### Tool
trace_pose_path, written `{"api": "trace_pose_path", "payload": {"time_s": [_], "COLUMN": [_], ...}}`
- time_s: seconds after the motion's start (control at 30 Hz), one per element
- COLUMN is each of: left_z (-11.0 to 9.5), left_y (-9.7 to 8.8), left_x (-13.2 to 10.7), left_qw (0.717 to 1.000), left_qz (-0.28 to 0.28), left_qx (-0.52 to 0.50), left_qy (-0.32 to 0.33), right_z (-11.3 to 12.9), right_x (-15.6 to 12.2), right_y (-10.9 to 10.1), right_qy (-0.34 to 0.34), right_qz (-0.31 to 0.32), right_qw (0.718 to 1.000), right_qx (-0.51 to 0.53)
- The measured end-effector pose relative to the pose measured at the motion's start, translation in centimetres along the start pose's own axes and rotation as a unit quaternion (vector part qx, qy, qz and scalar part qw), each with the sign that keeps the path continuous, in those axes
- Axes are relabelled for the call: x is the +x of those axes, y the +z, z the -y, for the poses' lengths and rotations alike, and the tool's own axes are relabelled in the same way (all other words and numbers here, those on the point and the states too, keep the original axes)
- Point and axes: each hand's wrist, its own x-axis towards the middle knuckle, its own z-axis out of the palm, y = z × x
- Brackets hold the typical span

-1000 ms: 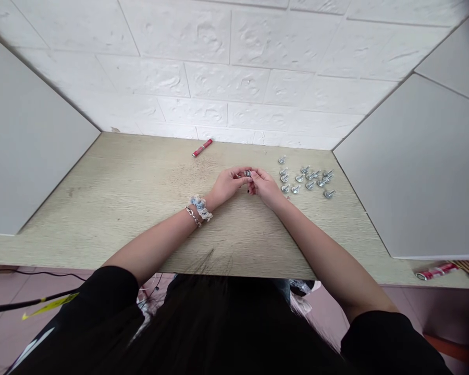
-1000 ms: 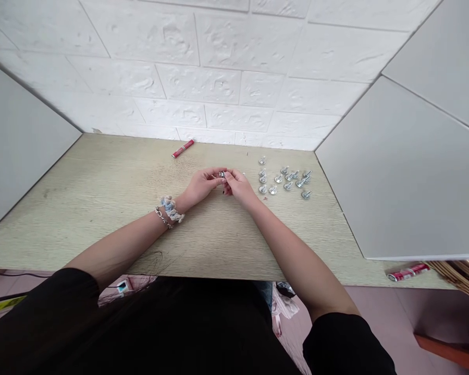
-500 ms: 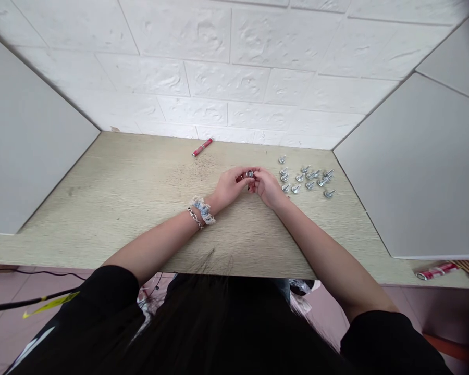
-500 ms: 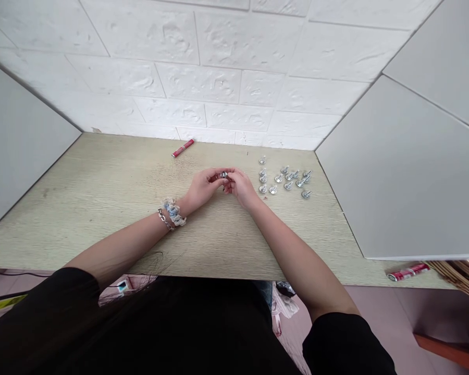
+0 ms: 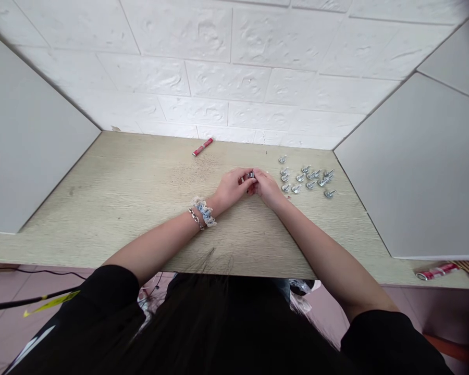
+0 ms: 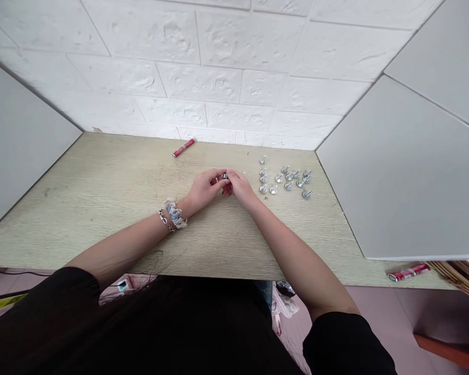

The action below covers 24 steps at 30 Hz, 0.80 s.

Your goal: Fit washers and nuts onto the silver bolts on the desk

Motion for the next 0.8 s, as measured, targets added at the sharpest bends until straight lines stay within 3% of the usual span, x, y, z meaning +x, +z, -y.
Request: {"api": "trace_pose_path", "payload": {"time_s": [0.53, 0.8], "left_z": [0.29, 0.14], "left_y": [0.27, 0.2], "left_x": [-0.08, 0.0], "left_qw": [0.999, 0.999], "left_qz": [-0.048, -0.032], "left_qx": [0.015, -0.015], "left_qy": [-0.003, -0.024], "right_z": [0.48, -0.14], "right_x": [-0.37, -0.11], "right_y": [0.15, 0.18], "right_qy": [0.013, -0.007], "right_qz": [0.009, -0.011], "right_qw": [1.0, 1.0], "right_qx": [0.018, -0.005]}}
